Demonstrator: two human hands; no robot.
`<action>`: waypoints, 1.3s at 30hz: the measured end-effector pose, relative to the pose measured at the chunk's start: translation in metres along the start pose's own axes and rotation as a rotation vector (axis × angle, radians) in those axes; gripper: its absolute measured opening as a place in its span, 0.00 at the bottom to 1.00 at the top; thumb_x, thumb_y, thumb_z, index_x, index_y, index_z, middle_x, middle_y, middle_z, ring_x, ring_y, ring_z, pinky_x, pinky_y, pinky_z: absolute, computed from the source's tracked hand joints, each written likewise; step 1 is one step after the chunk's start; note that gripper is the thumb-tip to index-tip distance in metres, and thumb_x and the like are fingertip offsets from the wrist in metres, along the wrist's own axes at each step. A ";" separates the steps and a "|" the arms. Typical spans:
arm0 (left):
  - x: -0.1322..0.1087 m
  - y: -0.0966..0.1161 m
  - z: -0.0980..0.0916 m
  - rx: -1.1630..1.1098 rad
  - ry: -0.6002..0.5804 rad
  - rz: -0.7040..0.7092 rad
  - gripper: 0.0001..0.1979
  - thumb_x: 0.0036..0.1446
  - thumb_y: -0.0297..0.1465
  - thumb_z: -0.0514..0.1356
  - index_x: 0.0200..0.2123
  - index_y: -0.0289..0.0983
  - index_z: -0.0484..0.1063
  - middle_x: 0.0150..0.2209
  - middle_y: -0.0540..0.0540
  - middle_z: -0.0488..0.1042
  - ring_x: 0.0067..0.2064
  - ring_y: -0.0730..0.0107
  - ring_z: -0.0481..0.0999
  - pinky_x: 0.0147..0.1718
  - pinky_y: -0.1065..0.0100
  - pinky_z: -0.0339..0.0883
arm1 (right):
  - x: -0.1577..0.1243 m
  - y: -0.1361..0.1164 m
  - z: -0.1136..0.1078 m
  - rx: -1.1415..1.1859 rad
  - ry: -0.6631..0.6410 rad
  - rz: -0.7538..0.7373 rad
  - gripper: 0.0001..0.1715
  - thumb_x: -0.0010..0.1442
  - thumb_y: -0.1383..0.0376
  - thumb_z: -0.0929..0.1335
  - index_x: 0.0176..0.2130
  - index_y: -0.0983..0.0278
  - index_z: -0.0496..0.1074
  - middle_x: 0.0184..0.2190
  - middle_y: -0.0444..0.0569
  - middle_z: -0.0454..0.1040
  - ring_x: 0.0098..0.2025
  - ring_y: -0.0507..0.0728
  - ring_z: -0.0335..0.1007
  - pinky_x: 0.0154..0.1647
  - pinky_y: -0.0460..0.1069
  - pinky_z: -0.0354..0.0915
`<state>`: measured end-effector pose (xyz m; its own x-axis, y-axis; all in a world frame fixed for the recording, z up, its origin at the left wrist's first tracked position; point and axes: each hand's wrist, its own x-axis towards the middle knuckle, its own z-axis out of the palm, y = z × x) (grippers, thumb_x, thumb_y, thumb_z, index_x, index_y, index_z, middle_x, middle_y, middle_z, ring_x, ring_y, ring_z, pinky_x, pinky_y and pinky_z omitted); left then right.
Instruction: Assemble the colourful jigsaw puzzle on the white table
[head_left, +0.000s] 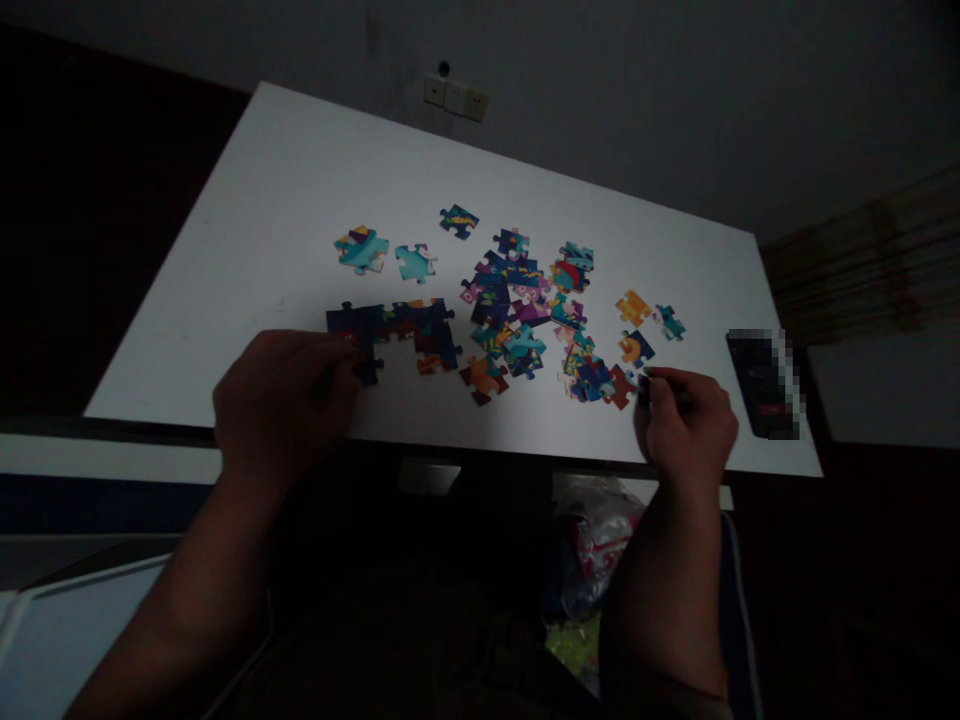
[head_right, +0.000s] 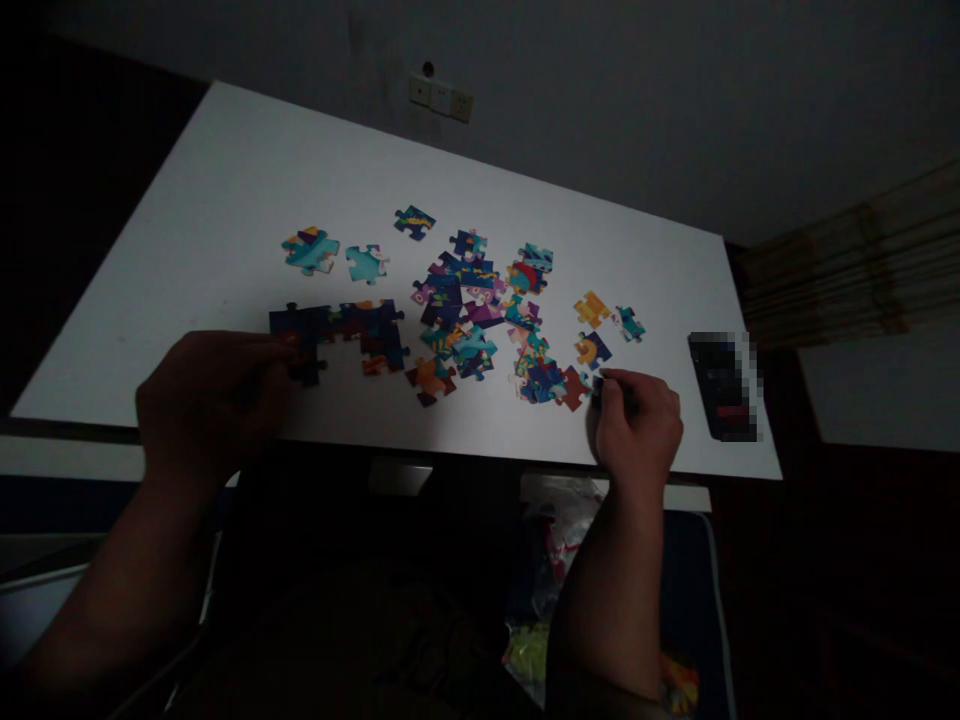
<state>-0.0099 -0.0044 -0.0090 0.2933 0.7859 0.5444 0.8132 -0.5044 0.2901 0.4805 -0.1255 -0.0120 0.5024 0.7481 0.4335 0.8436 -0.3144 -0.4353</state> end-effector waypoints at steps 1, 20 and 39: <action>0.000 0.000 0.000 -0.004 0.001 -0.003 0.12 0.82 0.34 0.64 0.51 0.45 0.92 0.53 0.43 0.98 0.53 0.45 0.96 0.50 0.46 0.89 | 0.000 0.000 0.000 -0.003 0.001 0.000 0.21 0.68 0.50 0.70 0.48 0.55 0.90 0.49 0.60 0.92 0.56 0.77 0.88 0.66 0.74 0.78; -0.001 -0.002 0.002 -0.037 -0.021 -0.035 0.14 0.82 0.36 0.64 0.52 0.44 0.93 0.55 0.44 0.98 0.55 0.46 0.96 0.54 0.45 0.89 | -0.016 -0.049 0.010 -0.061 -0.129 -0.228 0.30 0.72 0.43 0.73 0.62 0.56 0.87 0.66 0.68 0.86 0.74 0.82 0.78 0.79 0.82 0.71; 0.003 0.002 0.004 -0.097 -0.075 -0.102 0.13 0.74 0.34 0.66 0.50 0.48 0.93 0.53 0.43 0.97 0.58 0.45 0.93 0.61 0.47 0.89 | -0.025 -0.140 0.011 0.522 -0.228 0.119 0.19 0.72 0.45 0.81 0.51 0.54 0.89 0.52 0.52 0.95 0.55 0.71 0.91 0.64 0.67 0.82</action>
<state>-0.0048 -0.0015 -0.0101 0.2514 0.8573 0.4492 0.7891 -0.4503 0.4178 0.3474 -0.0936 0.0295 0.4862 0.8502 0.2019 0.5496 -0.1179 -0.8271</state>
